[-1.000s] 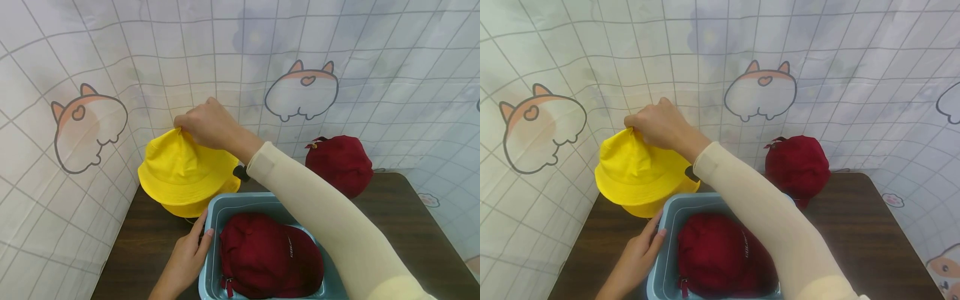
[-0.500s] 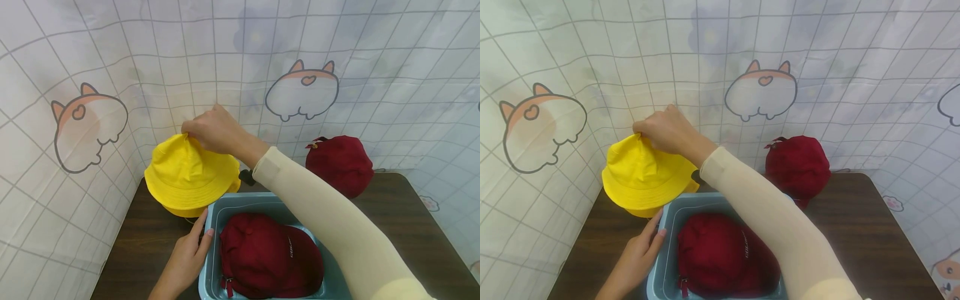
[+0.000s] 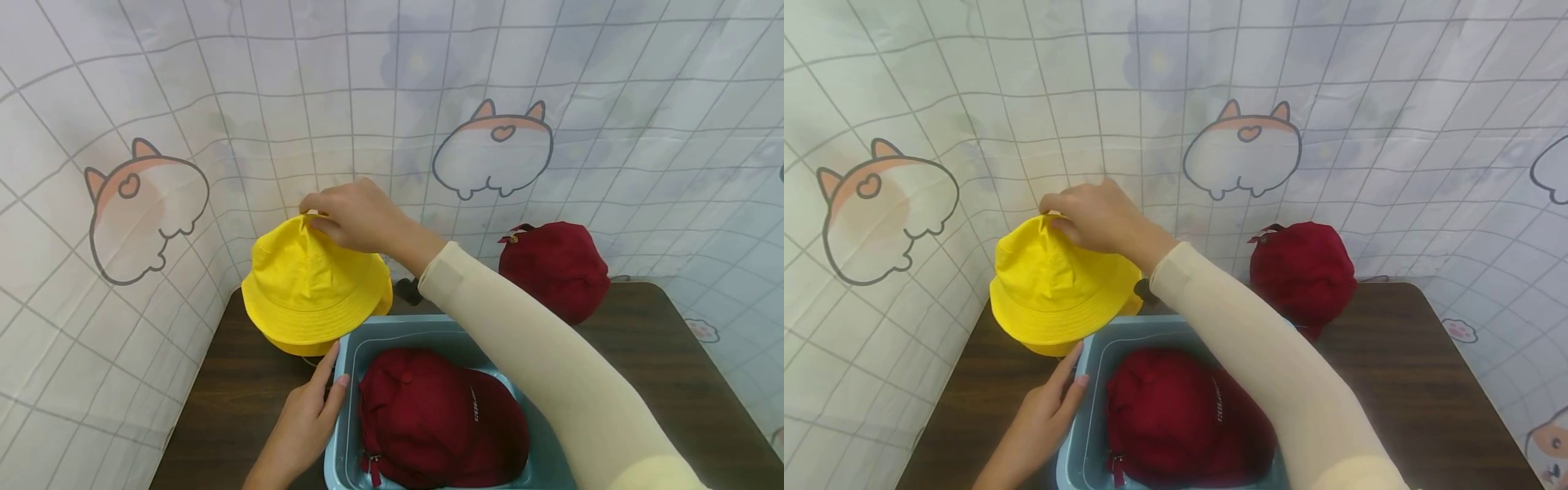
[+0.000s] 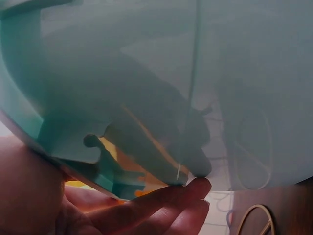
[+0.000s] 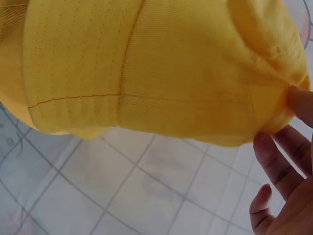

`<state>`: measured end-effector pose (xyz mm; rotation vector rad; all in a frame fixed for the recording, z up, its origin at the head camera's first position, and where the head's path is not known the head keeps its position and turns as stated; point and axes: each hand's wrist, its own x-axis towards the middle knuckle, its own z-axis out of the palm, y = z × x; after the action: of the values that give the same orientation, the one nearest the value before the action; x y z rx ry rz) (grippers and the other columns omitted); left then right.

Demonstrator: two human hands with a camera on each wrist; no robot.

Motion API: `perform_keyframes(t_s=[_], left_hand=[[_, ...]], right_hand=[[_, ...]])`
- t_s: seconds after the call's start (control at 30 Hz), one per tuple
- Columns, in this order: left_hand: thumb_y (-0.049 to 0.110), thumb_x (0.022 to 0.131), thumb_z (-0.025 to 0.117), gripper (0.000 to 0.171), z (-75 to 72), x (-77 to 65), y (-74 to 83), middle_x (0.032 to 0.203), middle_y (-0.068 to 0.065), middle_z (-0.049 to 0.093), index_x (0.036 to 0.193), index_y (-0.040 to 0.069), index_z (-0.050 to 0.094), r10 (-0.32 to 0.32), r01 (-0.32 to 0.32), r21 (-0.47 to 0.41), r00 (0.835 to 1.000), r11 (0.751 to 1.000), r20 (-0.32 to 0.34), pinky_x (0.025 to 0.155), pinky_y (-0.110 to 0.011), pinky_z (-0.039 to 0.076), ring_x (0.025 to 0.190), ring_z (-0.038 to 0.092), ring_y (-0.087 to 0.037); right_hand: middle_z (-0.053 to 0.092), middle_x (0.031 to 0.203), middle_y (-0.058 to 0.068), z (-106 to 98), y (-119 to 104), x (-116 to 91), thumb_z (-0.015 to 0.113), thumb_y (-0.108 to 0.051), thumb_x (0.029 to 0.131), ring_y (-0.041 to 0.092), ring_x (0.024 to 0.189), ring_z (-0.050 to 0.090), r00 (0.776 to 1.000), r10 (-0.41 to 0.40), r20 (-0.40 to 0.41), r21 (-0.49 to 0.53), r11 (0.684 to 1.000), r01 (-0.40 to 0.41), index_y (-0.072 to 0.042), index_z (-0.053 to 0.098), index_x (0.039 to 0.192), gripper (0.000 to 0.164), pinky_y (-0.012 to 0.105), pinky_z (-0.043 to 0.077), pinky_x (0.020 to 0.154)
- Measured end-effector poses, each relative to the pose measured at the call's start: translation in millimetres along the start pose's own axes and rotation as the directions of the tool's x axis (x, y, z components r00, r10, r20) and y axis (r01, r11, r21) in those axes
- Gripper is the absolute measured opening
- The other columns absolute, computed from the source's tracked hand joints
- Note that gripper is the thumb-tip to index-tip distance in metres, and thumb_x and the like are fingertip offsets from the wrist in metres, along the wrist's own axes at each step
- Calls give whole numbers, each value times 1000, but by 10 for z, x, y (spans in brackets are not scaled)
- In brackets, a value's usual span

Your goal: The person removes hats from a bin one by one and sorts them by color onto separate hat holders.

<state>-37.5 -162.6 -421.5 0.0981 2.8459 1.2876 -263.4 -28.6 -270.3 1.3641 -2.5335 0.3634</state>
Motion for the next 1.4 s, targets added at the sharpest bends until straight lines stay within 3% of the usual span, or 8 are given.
perform_keyframes(t_s=[0.23, 0.4, 0.57, 0.73, 0.93, 1.07, 1.17, 1.4], left_hand=[[44, 109, 44, 55, -67, 3, -79, 145, -5, 60, 159, 23, 38, -20, 20, -6, 1000, 1000, -6, 107, -53, 48, 127, 62, -20], [40, 110, 43, 47, -206, 19, -130, 129, -5, 72, 147, 14, 55, -23, 19, -39, 996, 999, -89, 93, -41, 58, 105, 73, -14], [39, 110, 43, 40, -434, 74, -227, 120, -3, 74, 136, 13, 61, -83, 69, -108, 987, 992, -135, 79, -23, 59, 93, 73, -10], [40, 109, 48, 42, -629, 174, -326, 118, -11, 73, 139, 11, 52, -158, 120, -211, 971, 970, -177, 79, -26, 60, 92, 73, -9], [33, 105, 59, 46, -725, 312, -442, 111, -13, 73, 141, 8, 44, -243, 152, -382, 948, 912, -204, 77, -24, 60, 88, 74, -11], [23, 100, 68, 45, -731, 385, -497, 101, -2, 72, 134, 6, 44, -258, 131, -466, 941, 875, -219, 75, -24, 61, 87, 75, -16], [17, 97, 71, 40, -732, 431, -497, 95, 1, 70, 126, 6, 45, -273, 120, -499, 930, 858, -245, 75, -25, 61, 83, 75, -17], [15, 97, 71, 29, -742, 519, -449, 96, -4, 64, 116, 5, 51, -306, 134, -452, 892, 882, -334, 74, -23, 61, 81, 74, -15]], right_hand=[[71, 117, -5, -30, 86, -97, 54, -41, 105, 14, 95, 63, 982, 178, 62, 118, 976, -184, -24, 59, 140, 38, 31, 52, 87], [71, 115, 1, -35, 233, -268, 54, -43, 105, 16, 94, 65, 942, 330, 58, 320, 888, -331, -21, 58, 138, 39, 34, 55, 82], [73, 105, 2, 48, 406, -480, 55, -44, 105, 19, 83, 68, 873, 460, 163, 442, 757, -481, -18, 59, 132, 37, 35, 57, 73], [77, 101, 2, 140, 501, -678, 58, -48, 102, 25, 75, 67, 763, 554, 333, 440, 624, -645, -18, 60, 129, 41, 37, 54, 74], [78, 103, 3, 246, 547, -871, 65, -44, 100, 26, 82, 66, 672, 532, 515, 452, 497, -741, -15, 58, 124, 39, 31, 45, 68], [76, 106, 8, 349, 553, -946, 73, -35, 96, 26, 82, 65, 667, 468, 580, 482, 463, -744, -13, 58, 114, 32, 28, 41, 62], [73, 95, 9, 424, 519, -963, 78, -30, 91, 25, 78, 61, 699, 431, 570, 508, 483, -713, -12, 61, 105, 28, 29, 42, 64], [62, 78, 5, 527, 415, -917, 82, -25, 88, 24, 73, 55, 733, 435, 523, 545, 491, -680, -9, 63, 91, 26, 28, 40, 63]])
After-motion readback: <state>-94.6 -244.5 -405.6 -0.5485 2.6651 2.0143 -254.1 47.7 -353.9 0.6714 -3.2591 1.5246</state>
